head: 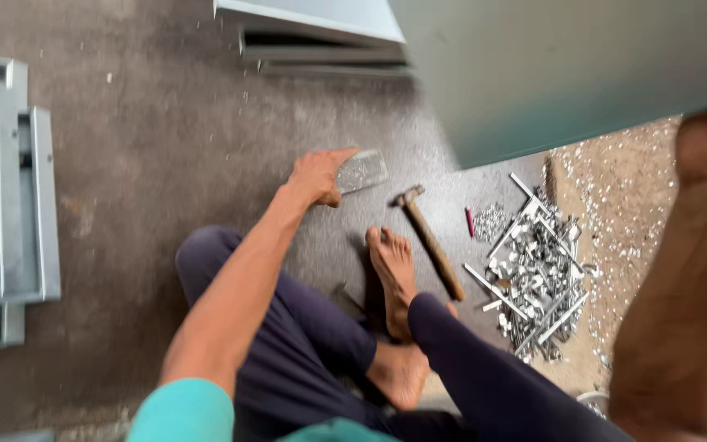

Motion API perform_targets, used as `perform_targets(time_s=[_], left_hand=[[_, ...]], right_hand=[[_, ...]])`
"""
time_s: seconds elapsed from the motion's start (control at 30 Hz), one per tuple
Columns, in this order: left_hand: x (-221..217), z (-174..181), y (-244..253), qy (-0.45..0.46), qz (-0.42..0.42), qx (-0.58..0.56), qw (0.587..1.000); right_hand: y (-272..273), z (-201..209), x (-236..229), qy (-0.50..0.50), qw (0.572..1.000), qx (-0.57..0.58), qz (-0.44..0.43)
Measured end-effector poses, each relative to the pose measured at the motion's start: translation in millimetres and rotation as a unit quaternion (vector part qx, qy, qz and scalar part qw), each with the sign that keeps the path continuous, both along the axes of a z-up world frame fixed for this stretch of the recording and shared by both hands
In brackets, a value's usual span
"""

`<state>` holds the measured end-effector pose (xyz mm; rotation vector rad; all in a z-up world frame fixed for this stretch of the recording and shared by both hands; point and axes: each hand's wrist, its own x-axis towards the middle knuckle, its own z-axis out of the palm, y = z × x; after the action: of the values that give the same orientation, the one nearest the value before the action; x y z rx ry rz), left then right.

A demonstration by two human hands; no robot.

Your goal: The person assembles a metal frame by attaching a latch mechanism to a rectangular metal sheet. They use a hammer and a punch to create indentations, then secure the latch with a screwdriver. The person repeats this process on multiple frames, stacking the completed units.

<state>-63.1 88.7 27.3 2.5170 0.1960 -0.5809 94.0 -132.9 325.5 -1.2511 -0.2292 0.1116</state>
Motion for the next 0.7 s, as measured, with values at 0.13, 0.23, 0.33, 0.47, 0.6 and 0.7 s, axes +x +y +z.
perform_targets(time_s=[0.13, 0.23, 0.33, 0.47, 0.6, 0.7], left_hand=[[-9.1, -13.7, -3.1, 0.039, -0.115, 0.036, 0.992], [-41.8, -24.3, -34.3, -0.020, -0.123, -0.038, 0.992], [-73.4, -10.6, -58.2, -0.141, -0.011, -0.136, 0.981], [-122.6, 27.7, -78.7, -0.288, 0.320, -0.545, 0.719], [-148.1, 40.0, -83.1, -0.237, 0.620, -0.606, 0.438], [-169.6, 26.8, -63.3, -0.275, 0.574, -0.592, 0.494]], right_hand=[[-28.5, -37.2, -74.3, 0.065, 0.993, 0.101, -0.018], [-50.6, -88.2, -125.8, 0.133, 0.982, 0.130, -0.031], [-40.0, -135.7, -149.0, 0.209, 0.968, 0.132, -0.042], [-7.8, -203.5, -171.1, 0.299, 0.951, 0.076, 0.020], [-29.9, -253.2, -182.2, 0.391, 0.919, 0.058, -0.004], [-72.3, -279.9, -186.7, 0.437, 0.889, 0.046, -0.127]])
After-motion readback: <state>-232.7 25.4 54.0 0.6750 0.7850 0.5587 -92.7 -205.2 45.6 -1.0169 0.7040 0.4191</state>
